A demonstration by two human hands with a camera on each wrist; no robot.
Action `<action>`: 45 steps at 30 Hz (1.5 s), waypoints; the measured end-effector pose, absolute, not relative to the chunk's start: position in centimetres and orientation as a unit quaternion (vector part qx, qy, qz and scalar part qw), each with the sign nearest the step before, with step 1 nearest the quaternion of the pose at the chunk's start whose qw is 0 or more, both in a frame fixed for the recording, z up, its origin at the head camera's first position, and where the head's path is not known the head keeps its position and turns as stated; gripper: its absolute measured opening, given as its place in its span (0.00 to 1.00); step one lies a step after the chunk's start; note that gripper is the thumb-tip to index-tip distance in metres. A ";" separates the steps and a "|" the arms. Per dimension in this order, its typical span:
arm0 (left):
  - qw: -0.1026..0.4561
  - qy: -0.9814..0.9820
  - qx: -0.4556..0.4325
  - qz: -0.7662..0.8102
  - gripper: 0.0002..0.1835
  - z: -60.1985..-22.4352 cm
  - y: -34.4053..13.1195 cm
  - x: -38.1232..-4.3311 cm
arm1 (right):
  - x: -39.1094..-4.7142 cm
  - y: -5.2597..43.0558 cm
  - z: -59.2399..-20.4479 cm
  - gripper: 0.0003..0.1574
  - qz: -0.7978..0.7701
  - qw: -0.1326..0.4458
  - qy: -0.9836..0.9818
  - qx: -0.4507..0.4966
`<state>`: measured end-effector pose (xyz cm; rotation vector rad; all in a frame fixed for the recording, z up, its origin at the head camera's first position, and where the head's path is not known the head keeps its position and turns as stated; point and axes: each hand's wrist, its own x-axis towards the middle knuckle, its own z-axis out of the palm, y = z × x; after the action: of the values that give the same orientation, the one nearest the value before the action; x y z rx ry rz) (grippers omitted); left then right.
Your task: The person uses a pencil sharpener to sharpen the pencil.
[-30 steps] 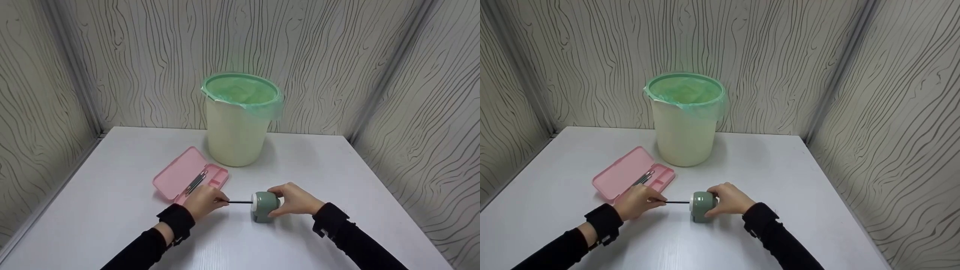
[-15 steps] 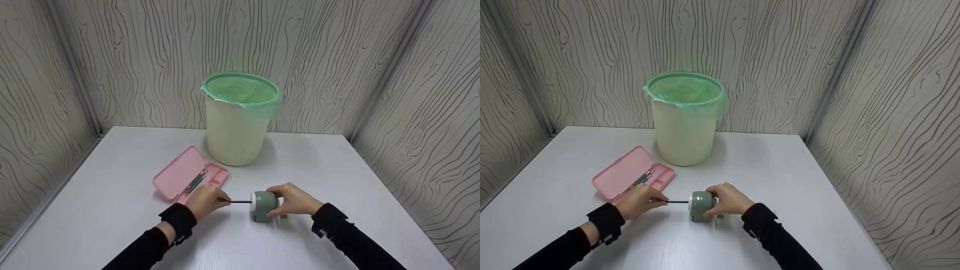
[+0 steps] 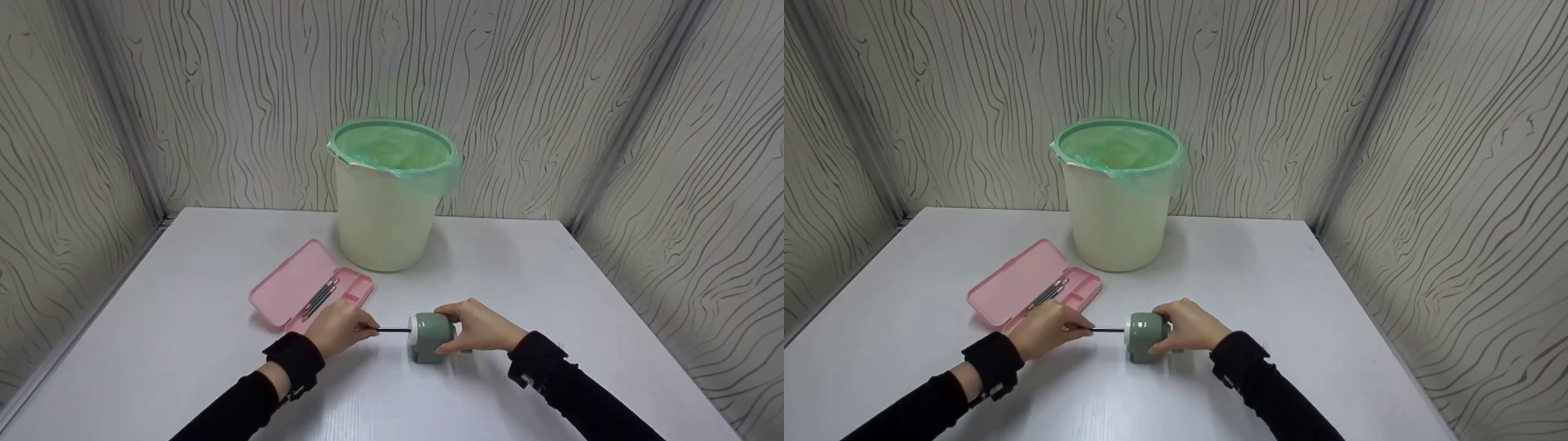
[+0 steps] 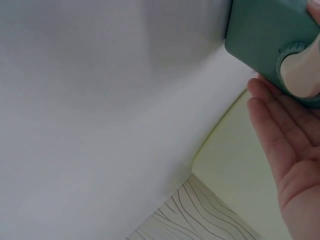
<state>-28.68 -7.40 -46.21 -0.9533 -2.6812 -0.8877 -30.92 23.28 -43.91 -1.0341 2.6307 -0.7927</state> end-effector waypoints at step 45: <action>0.102 -0.888 -0.350 -0.282 0.03 -46.5 -6.4 -28.8 | -31.0 22.8 -43.4 0.32 -0.214 0.093 0.913 -0.334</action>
<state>-28.81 -6.40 -46.47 -1.0334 -2.6213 -0.8330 -30.96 22.79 -43.41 -0.9909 2.7100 -0.6349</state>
